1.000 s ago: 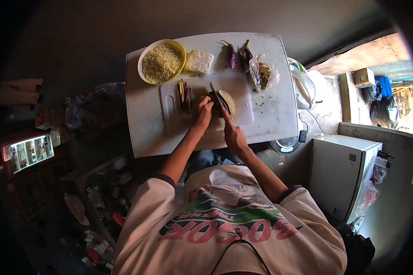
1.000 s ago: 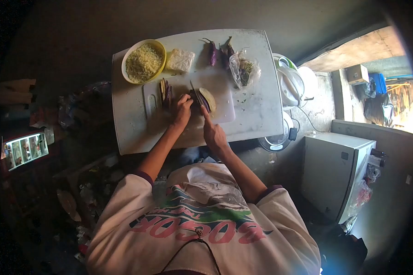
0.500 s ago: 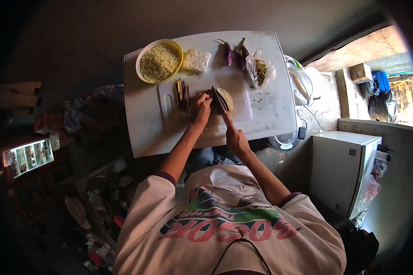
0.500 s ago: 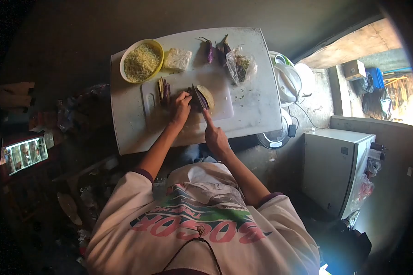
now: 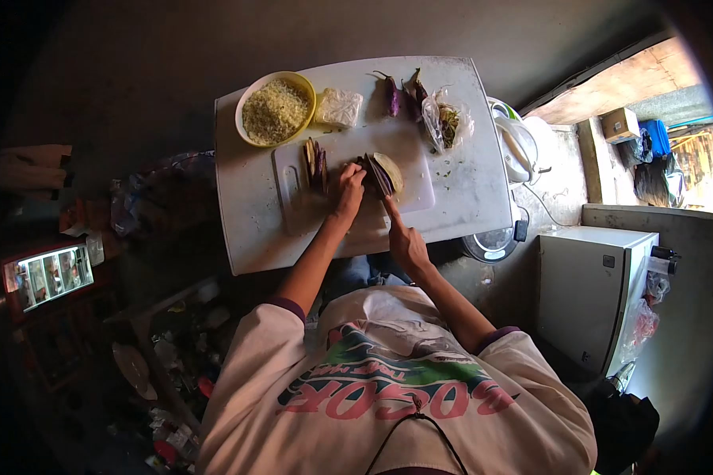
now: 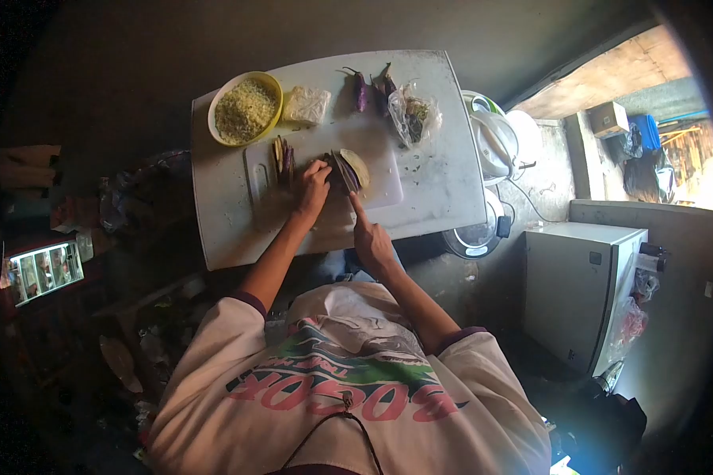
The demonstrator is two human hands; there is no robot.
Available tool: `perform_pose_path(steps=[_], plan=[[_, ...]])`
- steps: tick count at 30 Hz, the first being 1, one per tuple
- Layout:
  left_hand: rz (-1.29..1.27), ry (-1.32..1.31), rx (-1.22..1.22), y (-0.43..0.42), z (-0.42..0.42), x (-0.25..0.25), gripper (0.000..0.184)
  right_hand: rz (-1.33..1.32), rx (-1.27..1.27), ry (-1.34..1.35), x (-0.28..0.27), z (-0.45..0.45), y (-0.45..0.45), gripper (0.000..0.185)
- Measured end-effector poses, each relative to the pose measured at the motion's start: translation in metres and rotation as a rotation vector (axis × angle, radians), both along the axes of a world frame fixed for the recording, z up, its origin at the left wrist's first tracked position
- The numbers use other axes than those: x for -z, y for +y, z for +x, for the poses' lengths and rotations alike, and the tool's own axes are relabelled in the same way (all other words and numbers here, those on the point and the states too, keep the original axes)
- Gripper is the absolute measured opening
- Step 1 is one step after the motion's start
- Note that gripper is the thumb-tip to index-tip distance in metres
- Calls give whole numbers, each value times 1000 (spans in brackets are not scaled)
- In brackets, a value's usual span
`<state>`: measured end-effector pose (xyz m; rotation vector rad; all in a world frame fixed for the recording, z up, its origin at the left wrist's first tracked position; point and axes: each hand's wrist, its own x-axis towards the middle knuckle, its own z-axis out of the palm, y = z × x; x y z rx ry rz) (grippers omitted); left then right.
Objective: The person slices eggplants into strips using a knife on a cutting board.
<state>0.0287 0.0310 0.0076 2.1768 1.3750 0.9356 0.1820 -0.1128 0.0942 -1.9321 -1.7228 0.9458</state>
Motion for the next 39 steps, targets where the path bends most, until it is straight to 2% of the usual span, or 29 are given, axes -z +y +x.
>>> perform_pose_path(steps=[3,5,9,15,18,20,24,30,32,33,35,36,37,39], plan=[[-23,8,28,-4,-3,-10,40,-64,3,-51,0,-9,8,69],[-11,9,38,-4,-5,-9,42,31,2,-80,15,-13,19,76],[-33,58,36,-5,-7,-16,42,27,4,-113,13,-13,20,77],[-77,53,45,-7,-7,-23,44,-145,-40,-144,2,3,-5,73],[-74,31,67,-9,-9,-27,45,-32,-27,-133,11,7,2,68],[-104,15,73,-11,-11,-26,47,21,-50,-267,15,5,10,68],[-105,116,52,-18,-14,-17,51,15,-40,-282,6,-1,14,65],[-71,168,13,-23,-11,-21,56,38,5,-52,9,1,15,61],[-136,42,56,-22,-7,-44,61,59,114,201,21,3,23,60],[-135,42,53,-21,-8,-41,61,60,111,202,21,5,27,60],[-85,32,75,-18,-9,-35,64,113,120,370,22,13,37,59],[-83,30,72,-18,-9,-35,64,383,104,243,21,10,47,57],[-65,58,71,-18,-9,-34,63,385,100,242,16,16,49,57],[-45,85,67,-17,-9,-34,63,-227,264,772,-11,28,53,55]])
